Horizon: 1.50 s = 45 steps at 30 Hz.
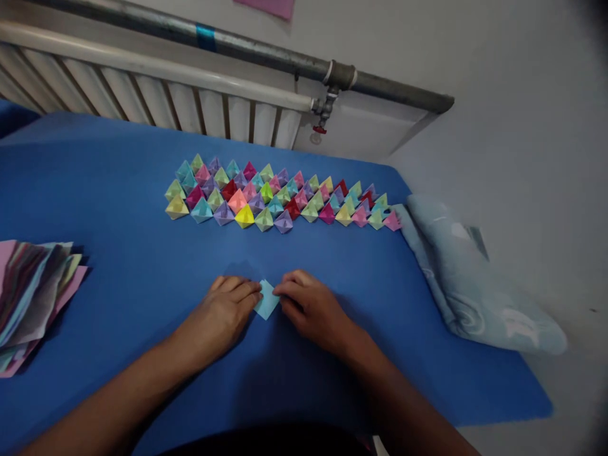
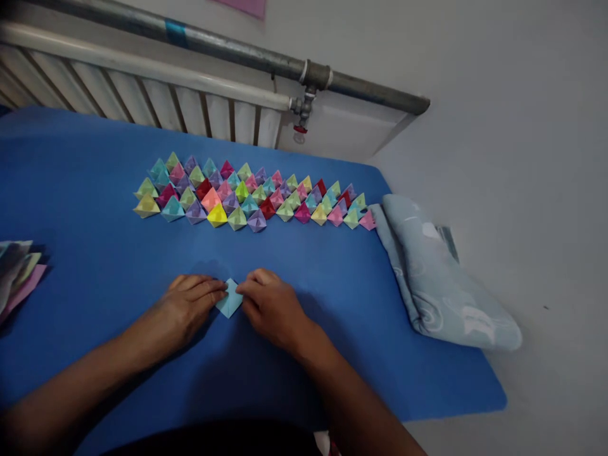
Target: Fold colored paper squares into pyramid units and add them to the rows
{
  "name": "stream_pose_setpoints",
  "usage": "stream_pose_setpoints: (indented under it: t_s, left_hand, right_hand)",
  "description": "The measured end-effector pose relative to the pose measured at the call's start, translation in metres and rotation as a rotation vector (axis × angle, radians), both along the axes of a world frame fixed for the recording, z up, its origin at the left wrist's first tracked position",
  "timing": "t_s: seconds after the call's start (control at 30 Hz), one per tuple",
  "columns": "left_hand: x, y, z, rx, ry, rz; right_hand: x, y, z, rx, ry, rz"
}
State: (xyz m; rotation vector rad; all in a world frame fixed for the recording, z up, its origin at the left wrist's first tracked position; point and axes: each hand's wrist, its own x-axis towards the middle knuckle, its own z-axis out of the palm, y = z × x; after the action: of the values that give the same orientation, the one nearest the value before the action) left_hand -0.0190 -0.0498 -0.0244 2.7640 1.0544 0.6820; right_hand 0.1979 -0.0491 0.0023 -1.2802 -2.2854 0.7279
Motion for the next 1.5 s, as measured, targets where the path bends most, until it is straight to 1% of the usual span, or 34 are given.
stream_pose_setpoints:
  t_s: [0.07, 0.17, 0.33, 0.53, 0.73, 0.83, 1.0, 1.17, 1.3, 1.5]
  left_hand:
    - [-0.001, -0.003, -0.001, -0.003, -0.014, -0.005]
    - [-0.003, -0.003, 0.000, -0.045, -0.038, -0.019]
    - [-0.006, 0.002, 0.001, -0.113, -0.048, -0.041]
    - [-0.010, 0.007, -0.001, -0.182, -0.050, -0.041]
    - [-0.011, 0.008, 0.003, -0.175, -0.060, -0.076]
    - [-0.009, 0.008, 0.005, -0.177, -0.072, -0.069]
    - [-0.007, 0.009, 0.003, -0.193, -0.088, -0.056]
    - [-0.006, 0.009, 0.001, -0.154, -0.092, -0.047]
    - [-0.004, 0.008, 0.001, -0.151, -0.090, -0.021]
    - [-0.002, 0.008, 0.001, -0.192, -0.095, 0.075]
  right_hand:
    - [0.004, -0.002, -0.003, 0.074, 0.035, 0.086]
    - [0.006, -0.002, -0.008, 0.094, 0.026, 0.157]
    - [0.008, 0.003, -0.012, 0.101, -0.009, 0.180]
    - [0.010, 0.004, -0.013, 0.091, -0.032, 0.198]
    - [0.011, 0.003, -0.011, 0.069, -0.049, 0.186]
    - [0.010, 0.003, -0.012, 0.077, -0.042, 0.181]
    - [0.007, 0.003, -0.015, 0.104, -0.066, 0.156]
    - [0.005, 0.003, -0.016, 0.108, -0.079, 0.107]
    - [0.003, 0.001, -0.015, 0.072, -0.051, 0.038]
    - [0.000, 0.000, -0.014, 0.010, 0.005, -0.053]
